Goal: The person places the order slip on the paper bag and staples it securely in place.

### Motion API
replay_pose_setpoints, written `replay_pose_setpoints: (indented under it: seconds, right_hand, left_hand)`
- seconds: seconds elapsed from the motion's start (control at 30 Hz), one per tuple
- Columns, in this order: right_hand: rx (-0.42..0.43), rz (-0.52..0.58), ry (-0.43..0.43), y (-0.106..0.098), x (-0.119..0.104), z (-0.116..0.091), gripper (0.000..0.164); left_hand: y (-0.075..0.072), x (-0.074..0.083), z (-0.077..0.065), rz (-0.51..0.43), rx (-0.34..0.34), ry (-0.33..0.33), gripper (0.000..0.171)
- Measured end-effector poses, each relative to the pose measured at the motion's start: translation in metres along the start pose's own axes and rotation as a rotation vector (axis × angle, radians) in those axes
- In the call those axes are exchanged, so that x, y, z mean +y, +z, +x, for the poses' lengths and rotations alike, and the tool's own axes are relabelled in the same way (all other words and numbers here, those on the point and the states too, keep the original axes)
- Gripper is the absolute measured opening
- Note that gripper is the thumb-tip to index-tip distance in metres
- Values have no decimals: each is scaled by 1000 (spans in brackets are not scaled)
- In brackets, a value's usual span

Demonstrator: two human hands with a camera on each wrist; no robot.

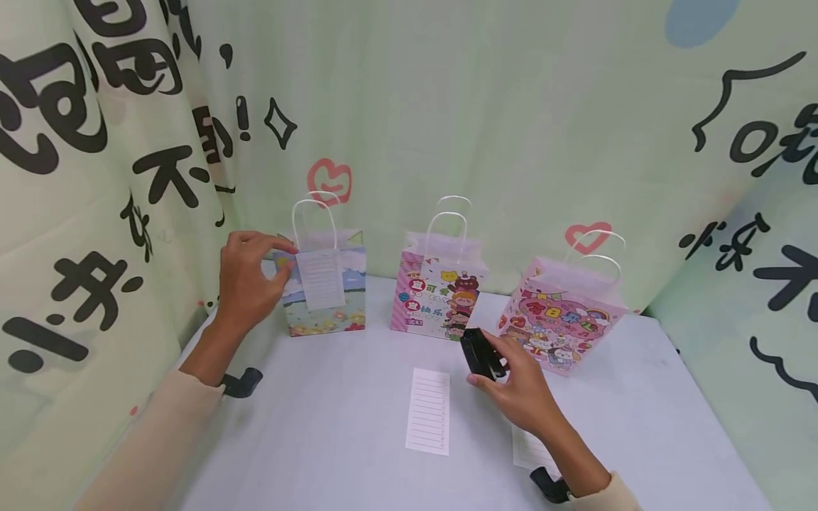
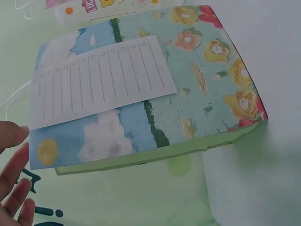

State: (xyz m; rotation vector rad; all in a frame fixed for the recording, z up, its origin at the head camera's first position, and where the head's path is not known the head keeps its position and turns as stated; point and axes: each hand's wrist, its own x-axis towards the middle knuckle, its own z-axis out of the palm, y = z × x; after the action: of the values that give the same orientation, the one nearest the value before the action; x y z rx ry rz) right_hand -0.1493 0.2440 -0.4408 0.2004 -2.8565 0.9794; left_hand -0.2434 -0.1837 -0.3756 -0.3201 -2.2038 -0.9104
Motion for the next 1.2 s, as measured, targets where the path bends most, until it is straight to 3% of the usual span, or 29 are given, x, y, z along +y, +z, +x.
replay_pose_setpoints:
  seconds: [0.27,0.43,0.73,1.03,1.2]
  right_hand:
    - [-45,-58,124,-13,30,-18,84]
    - [-47,-105,141,-15,42,-25,83]
    - [-102,-189,215,-18,54,-33,83]
    - [-120,-251,233,-16,58,-35,81]
    - [-88,-239,220,-14,58,-36,79]
  left_hand:
    - [-2,7,2,-9,136,27,16]
    - [8,24,4,-55,157,68,18]
    - [47,61,9,-97,80,207,18]
    - [85,80,13,-83,-74,231,22]
    - [100,89,13,-86,-119,244,24]
